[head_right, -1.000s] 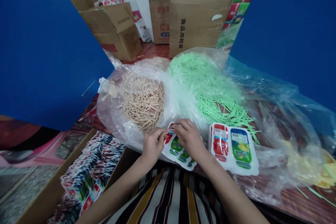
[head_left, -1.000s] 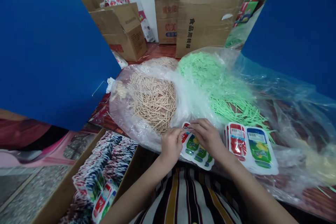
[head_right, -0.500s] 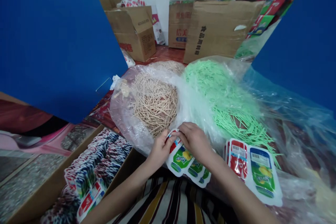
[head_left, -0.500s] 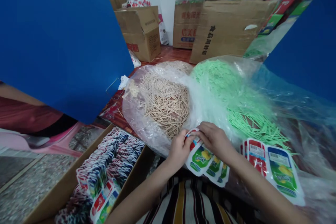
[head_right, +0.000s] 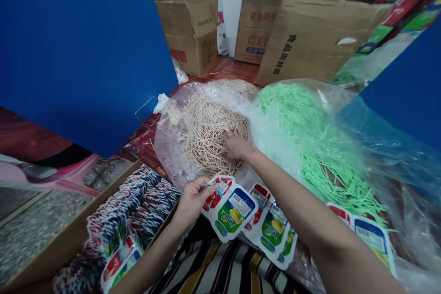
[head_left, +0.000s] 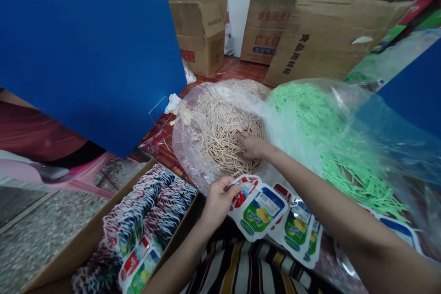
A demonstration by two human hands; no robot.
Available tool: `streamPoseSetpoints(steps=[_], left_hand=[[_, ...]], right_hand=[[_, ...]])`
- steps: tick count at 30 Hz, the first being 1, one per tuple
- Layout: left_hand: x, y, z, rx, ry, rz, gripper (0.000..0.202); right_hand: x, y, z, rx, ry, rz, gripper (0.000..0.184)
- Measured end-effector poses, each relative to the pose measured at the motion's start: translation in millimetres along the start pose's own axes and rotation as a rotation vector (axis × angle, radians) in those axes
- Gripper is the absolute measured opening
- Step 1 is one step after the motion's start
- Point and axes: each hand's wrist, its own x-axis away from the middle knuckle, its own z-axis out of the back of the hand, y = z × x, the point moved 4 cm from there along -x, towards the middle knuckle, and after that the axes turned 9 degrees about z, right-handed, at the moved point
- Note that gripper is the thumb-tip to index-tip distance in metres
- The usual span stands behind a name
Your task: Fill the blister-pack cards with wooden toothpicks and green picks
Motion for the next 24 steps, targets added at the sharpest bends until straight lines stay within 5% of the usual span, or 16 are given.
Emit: streamPoseSetpoints(steps=[7,12,17,24], left_hand=[[-10,0,17.8,-0.004,0.079,-0.002,0.023],[-13,0,22.5,0.034,0.108,-0.033,0.022],[-10,-4,25.3,0.05,0.113,-0.023,0.021],[-5,-3,30.7,0.062,0.144,-0.049,0.021]], right_hand=[[-26,0,-4,0.082,-0.076,0.022,0.02],[-27,-1,-6,0.016,-0.096,0.108,0.023],[-18,6,15,-0.209,-0.053,0.226,0.017],[2,18,9,-0.498,0.18,-0.007,0.016]])
